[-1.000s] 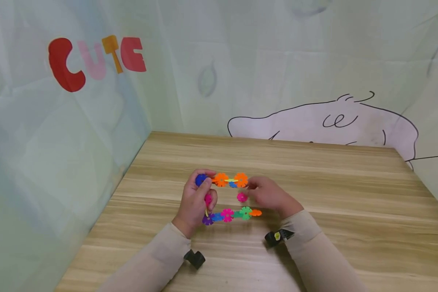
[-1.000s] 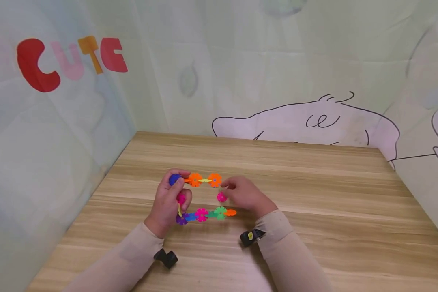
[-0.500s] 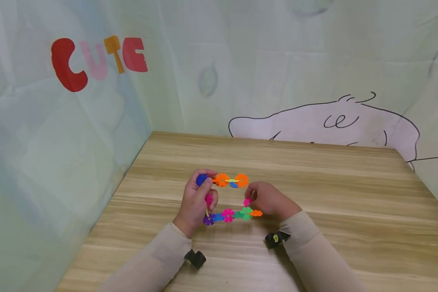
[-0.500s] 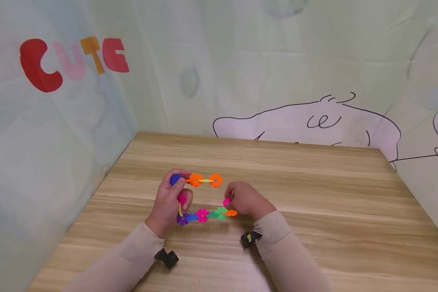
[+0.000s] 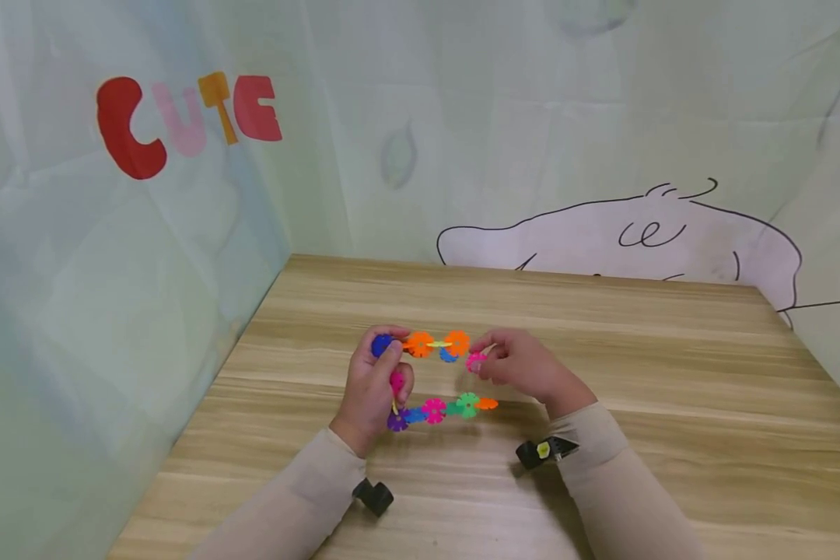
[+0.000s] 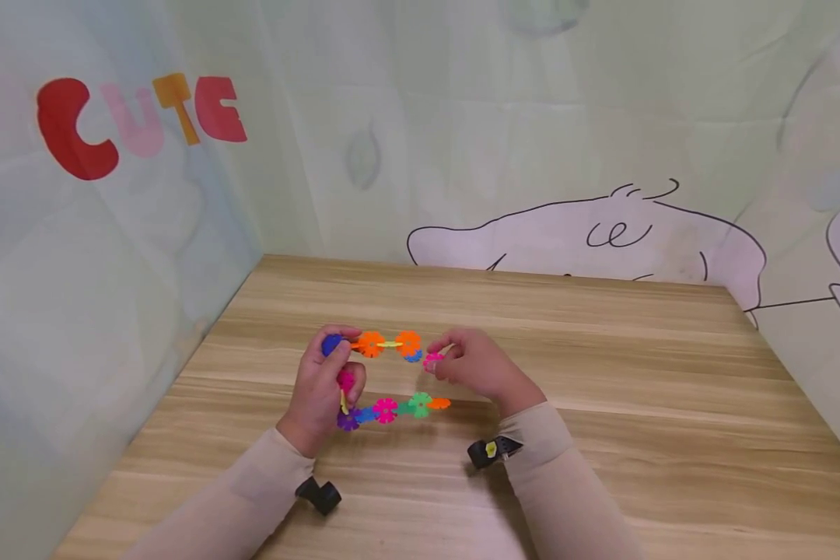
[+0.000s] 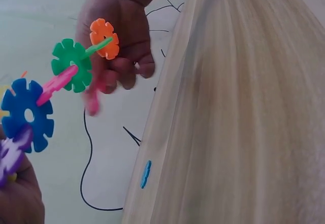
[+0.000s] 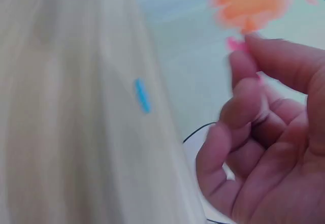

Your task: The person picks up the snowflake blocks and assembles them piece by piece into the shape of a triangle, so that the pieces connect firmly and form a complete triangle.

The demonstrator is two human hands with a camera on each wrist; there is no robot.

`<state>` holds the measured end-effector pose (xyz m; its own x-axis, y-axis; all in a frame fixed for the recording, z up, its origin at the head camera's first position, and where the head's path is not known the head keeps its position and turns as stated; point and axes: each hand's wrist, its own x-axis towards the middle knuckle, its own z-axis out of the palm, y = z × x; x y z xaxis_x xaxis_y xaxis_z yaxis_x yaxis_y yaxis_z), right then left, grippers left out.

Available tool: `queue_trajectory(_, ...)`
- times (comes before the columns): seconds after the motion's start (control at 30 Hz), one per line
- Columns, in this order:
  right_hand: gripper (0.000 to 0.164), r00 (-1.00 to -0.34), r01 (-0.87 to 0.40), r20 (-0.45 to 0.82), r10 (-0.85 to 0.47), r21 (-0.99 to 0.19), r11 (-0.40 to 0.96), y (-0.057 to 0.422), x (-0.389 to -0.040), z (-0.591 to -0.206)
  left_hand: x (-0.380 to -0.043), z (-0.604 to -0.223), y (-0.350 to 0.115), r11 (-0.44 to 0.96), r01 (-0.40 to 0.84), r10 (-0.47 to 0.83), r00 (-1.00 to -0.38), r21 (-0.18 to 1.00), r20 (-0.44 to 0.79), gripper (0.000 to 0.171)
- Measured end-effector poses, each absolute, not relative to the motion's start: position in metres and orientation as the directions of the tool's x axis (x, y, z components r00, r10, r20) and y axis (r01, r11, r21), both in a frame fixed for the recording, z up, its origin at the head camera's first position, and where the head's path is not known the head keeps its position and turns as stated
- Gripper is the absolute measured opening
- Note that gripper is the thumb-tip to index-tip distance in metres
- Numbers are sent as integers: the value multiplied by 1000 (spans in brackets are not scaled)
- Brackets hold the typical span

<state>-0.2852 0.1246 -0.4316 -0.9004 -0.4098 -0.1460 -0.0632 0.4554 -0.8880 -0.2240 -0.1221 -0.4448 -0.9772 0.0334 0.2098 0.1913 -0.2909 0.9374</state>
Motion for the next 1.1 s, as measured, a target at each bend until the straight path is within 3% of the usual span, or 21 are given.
queue_trajectory(0.2,36,-858,24,-57,-510,-997,72,135,-283,-415,-224,-445,-121,-285,208,12,-975,936,221,22)
queue_trajectory(0.33,33,-816,80,-24,-578,-994,-71,138,-281,-410,-225,-446,-121,-287,223,6,-972,931,235,21)
queue_trajectory(0.77,25,-819,65,-9,-573,-995,-77,137,-281,-411,-225,-447,-120,-285,241,23,-966,928,258,22)
queue_trajectory(1.1,29,-825,25,-29,-564,-1000,14,135,-279,-407,-222,-447,-119,-255,281,57,-951,925,304,20)
